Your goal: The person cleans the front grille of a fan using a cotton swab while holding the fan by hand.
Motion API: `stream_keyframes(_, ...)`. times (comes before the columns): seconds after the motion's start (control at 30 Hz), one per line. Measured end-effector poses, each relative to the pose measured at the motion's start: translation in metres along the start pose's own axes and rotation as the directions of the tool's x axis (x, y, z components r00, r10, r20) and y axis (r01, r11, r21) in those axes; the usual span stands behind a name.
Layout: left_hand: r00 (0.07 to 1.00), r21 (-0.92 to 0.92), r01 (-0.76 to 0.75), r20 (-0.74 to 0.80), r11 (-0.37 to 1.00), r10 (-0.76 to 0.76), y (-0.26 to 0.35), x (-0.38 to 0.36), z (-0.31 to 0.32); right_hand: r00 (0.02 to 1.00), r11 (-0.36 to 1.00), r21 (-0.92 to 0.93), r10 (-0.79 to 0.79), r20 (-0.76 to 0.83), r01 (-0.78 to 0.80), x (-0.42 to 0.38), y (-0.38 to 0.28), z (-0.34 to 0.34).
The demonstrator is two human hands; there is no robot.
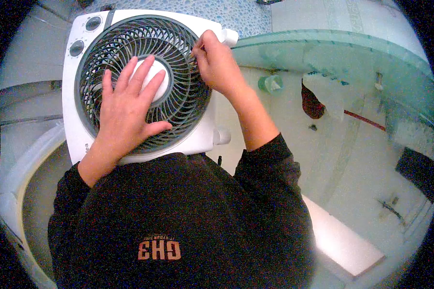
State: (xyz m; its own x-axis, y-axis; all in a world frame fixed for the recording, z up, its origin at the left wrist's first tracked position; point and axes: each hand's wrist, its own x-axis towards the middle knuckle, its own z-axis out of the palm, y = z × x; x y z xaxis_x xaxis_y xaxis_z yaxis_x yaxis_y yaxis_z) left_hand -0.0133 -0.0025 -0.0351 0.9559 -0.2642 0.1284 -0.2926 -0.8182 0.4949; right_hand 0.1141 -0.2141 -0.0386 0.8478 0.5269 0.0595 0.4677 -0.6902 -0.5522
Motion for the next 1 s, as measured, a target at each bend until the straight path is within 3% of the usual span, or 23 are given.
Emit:
stream_keyframes(0.03, 1.0, 0.004, 0.004, -0.003, 1.0, -0.004, 0.001, 0.0, 0.0, 1.0, 1.0, 0.011, 0.024, -0.01, -0.024, 0.002, 0.001, 0.0)
stream_keyframes(0.13, 1.0, -0.004, 0.003, -0.006, 1.0, -0.003, 0.0, 0.0, -0.002, 0.997, 0.979, -0.201, -0.038, -0.066, 0.024, 0.004, 0.005, 0.004)
stream_keyframes(0.2, 1.0, -0.011, 0.002, -0.001, 1.0, -0.002, -0.001, 0.001, -0.003, 0.998, 0.975, -0.211, -0.065, -0.007, 0.062, 0.0, -0.003, 0.001)
stream_keyframes(0.33, 0.998, -0.024, -0.02, -0.068, 1.0, 0.018, -0.002, 0.001, -0.002, 0.998, 0.998, -0.036, 0.044, 0.053, -0.042, 0.002, -0.01, -0.005)
stream_keyframes(0.53, 1.0, -0.004, 0.004, 0.006, 1.0, -0.004, -0.002, 0.001, -0.002, 0.998, 0.949, -0.307, -0.067, 0.011, 0.067, 0.003, -0.005, 0.002)
stream_keyframes(0.63, 1.0, -0.016, 0.005, 0.01, 1.0, -0.005, -0.002, 0.0, -0.002, 0.998, 0.991, -0.133, -0.013, 0.061, 0.021, -0.001, -0.012, -0.001)
stream_keyframes(0.73, 1.0, -0.007, 0.004, 0.002, 1.0, -0.004, -0.001, 0.0, -0.002, 0.999, 0.993, -0.12, 0.02, 0.044, -0.015, 0.005, -0.005, -0.001)
stream_keyframes(0.83, 1.0, -0.021, 0.009, 0.014, 1.0, -0.009, -0.002, 0.001, -0.002, 1.0, 0.975, -0.221, 0.017, 0.009, -0.014, 0.003, -0.001, 0.001)
stream_keyframes(0.93, 1.0, -0.022, 0.004, 0.007, 1.0, -0.004, -0.003, 0.0, -0.002, 1.0, 1.0, -0.016, -0.004, 0.008, 0.004, 0.001, -0.009, -0.006)
stream_keyframes(1.0, 1.0, -0.014, 0.006, 0.007, 1.0, -0.006, -0.002, 0.001, -0.002, 0.994, 0.994, 0.006, 0.105, -0.04, -0.105, 0.005, -0.012, -0.016)
